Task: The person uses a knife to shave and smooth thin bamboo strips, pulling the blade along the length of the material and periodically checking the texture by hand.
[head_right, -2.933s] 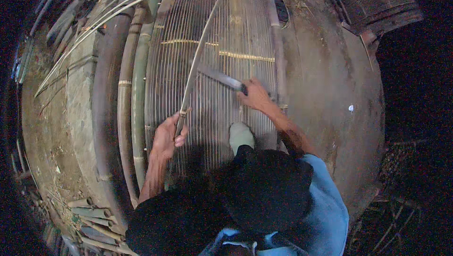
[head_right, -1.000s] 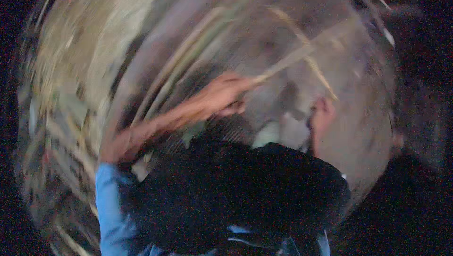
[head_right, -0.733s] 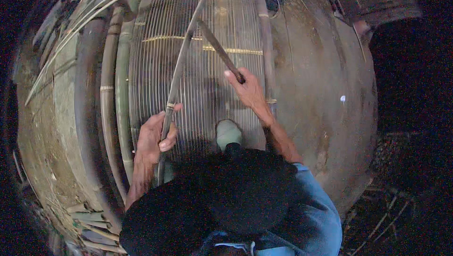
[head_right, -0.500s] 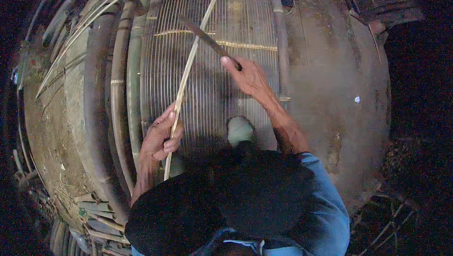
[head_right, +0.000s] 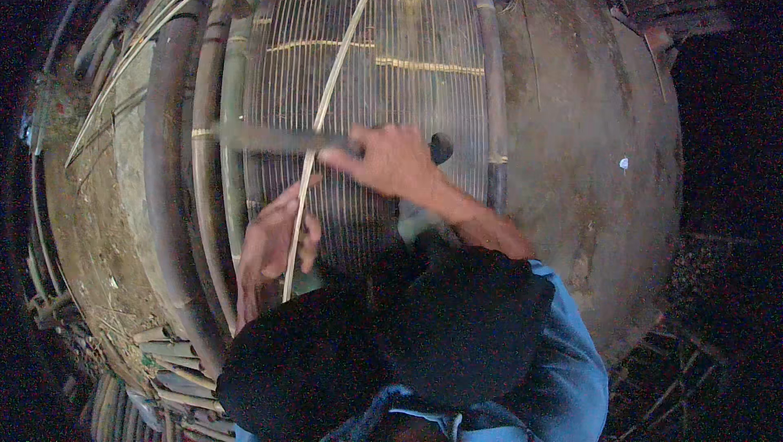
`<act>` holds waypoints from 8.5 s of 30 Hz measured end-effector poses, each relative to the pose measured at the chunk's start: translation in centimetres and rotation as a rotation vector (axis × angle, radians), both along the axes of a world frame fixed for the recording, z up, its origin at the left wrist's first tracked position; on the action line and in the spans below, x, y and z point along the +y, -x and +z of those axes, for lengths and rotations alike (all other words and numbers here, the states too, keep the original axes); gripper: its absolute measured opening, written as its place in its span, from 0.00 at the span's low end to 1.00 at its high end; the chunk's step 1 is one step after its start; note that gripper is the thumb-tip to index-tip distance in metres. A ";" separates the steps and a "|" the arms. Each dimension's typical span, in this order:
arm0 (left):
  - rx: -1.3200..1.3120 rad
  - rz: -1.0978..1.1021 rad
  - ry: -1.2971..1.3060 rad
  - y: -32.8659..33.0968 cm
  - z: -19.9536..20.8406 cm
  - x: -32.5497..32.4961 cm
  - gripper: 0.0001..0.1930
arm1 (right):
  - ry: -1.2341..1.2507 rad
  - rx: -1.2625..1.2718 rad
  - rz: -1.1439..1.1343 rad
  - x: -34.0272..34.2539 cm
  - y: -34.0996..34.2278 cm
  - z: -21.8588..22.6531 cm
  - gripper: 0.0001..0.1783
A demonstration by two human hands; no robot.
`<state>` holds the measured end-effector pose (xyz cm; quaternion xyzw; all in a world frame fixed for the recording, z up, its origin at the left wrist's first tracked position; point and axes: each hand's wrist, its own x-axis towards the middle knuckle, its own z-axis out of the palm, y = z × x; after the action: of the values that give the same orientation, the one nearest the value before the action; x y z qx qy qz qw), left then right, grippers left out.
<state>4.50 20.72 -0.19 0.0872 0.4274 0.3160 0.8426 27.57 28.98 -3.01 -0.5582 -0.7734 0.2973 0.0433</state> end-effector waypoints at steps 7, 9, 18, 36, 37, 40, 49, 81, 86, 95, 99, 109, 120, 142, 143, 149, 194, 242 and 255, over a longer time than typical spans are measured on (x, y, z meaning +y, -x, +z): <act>0.219 0.005 0.009 1.3 -2.4 -4.0 0.19 | 0.048 0.042 -0.150 1.6 0.1 -1.5 0.42; 0.229 0.020 0.007 -0.1 -1.3 -1.8 0.17 | 0.025 0.076 -0.198 1.4 0.6 -1.2 0.42; 0.195 0.074 -0.100 -2.4 0.4 1.1 0.21 | -0.131 0.117 0.137 -2.2 0.7 0.8 0.43; 0.032 0.143 -0.033 -0.9 1.7 -0.7 0.15 | -0.102 0.157 0.235 -1.9 2.0 1.5 0.41; 0.062 0.161 -0.020 -0.7 1.9 -0.8 0.14 | -0.103 0.158 0.239 -1.3 1.7 1.4 0.41; 0.002 0.153 -0.061 0.0 1.7 -1.1 0.17 | -0.121 0.101 -0.068 2.5 0.0 0.2 0.43; 0.092 0.126 -0.037 0.3 0.8 -0.8 0.19 | -0.046 0.077 0.231 -0.3 1.0 1.5 0.43; 0.142 -0.007 -0.137 1.8 2.4 1.2 0.20 | -0.149 0.146 -0.106 3.6 0.5 -0.4 0.37; 0.126 0.041 -0.092 1.6 2.9 1.1 0.19 | -0.172 0.249 0.041 1.4 1.3 -0.1 0.28; 0.394 0.039 -0.195 -0.7 3.1 1.5 0.16 | -0.233 0.105 0.221 -0.1 0.7 -0.2 0.36; 0.313 0.027 -0.177 -0.7 3.1 2.3 0.16 | -0.005 0.158 -0.178 2.3 -0.3 -0.4 0.39; 0.267 -0.007 -0.118 -0.1 3.4 1.3 0.18 | -0.164 0.138 0.038 2.9 -0.1 -0.6 0.37; 0.194 0.029 -0.073 2.8 4.1 -2.8 0.18 | -0.240 -0.034 -0.267 17.0 -8.8 -2.4 0.49; 0.656 -0.027 -0.300 -2.1 1.9 0.2 0.19 | -0.119 0.262 -0.113 3.1 -0.2 -0.6 0.35; 0.646 -0.031 -0.319 -1.9 1.6 0.1 0.19 | 0.075 0.294 -0.284 4.7 -0.5 -0.6 0.36; 0.599 -0.050 -0.277 -0.5 2.2 -0.5 0.19 | -0.168 0.172 0.068 2.2 1.2 -1.3 0.40; 1.211 -0.386 -0.704 -0.3 3.1 -2.0 0.27 | -0.048 0.134 0.102 0.5 2.0 0.2 0.42; 1.245 -0.412 -0.795 0.0 4.2 -3.1 0.25 | -0.113 0.188 -0.093 2.7 0.9 -1.4 0.40; 1.184 -0.409 -0.817 1.2 4.6 -3.9 0.30 | -0.207 0.085 -0.084 8.4 -1.8 -2.4 0.44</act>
<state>3.26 16.79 4.39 0.6267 0.6332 0.1867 0.4140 29.33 37.40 -5.45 -0.5695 -0.7734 0.2372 0.1459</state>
